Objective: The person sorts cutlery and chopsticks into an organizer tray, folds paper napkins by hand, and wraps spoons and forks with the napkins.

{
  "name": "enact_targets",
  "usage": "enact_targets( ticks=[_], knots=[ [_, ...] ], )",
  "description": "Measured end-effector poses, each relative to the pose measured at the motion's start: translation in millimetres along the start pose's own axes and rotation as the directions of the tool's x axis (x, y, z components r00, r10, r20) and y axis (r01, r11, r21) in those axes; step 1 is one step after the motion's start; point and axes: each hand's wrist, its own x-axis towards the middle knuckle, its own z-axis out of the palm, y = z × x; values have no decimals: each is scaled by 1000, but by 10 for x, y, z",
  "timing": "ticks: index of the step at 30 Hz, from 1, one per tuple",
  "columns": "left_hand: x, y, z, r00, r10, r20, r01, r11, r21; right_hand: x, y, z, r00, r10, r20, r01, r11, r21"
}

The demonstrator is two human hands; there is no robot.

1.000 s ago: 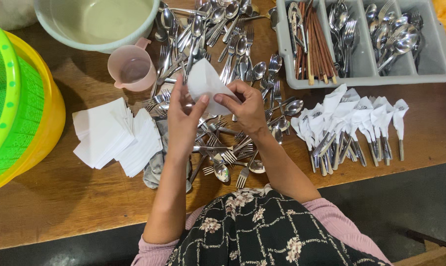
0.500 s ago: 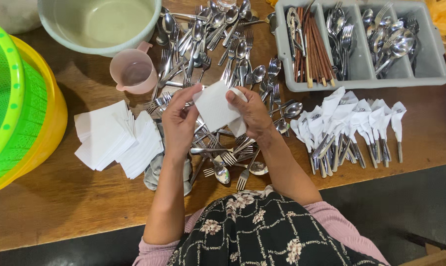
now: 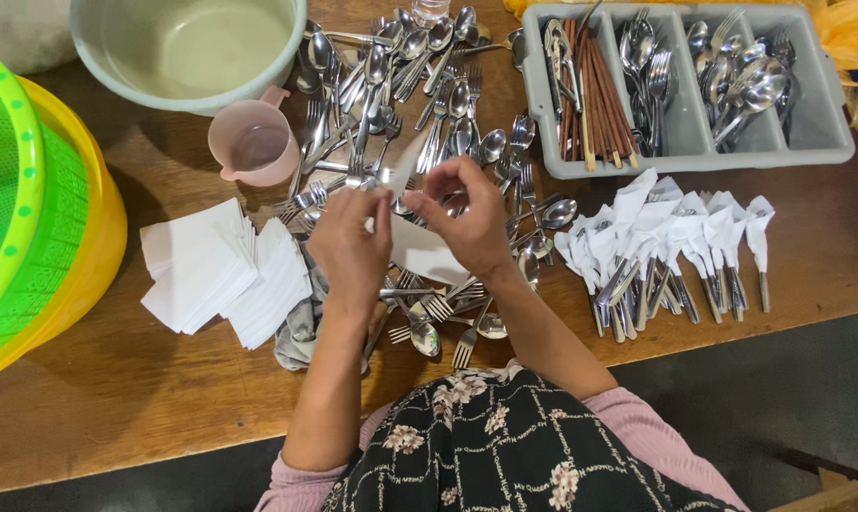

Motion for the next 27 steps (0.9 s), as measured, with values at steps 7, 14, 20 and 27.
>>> enact_targets(
  ticks=[7,14,20,27],
  knots=[
    [-55,113,35,974,224,25,-225,971,83,24,102,105,982,186,-17,-183,976,121],
    [-20,159,10,979,155,132,-131,975,-178,33,202,3,970,238,38,-236,907,350],
    [-117,-8,139,949,-69,306,194,896,-400,-11,246,-49,956,263,126,-291,819,495],
    [-207,-268,202,730,-330,599,655,589,-474,0,370,-176,906,272,324,-421,502,755]
  ],
)
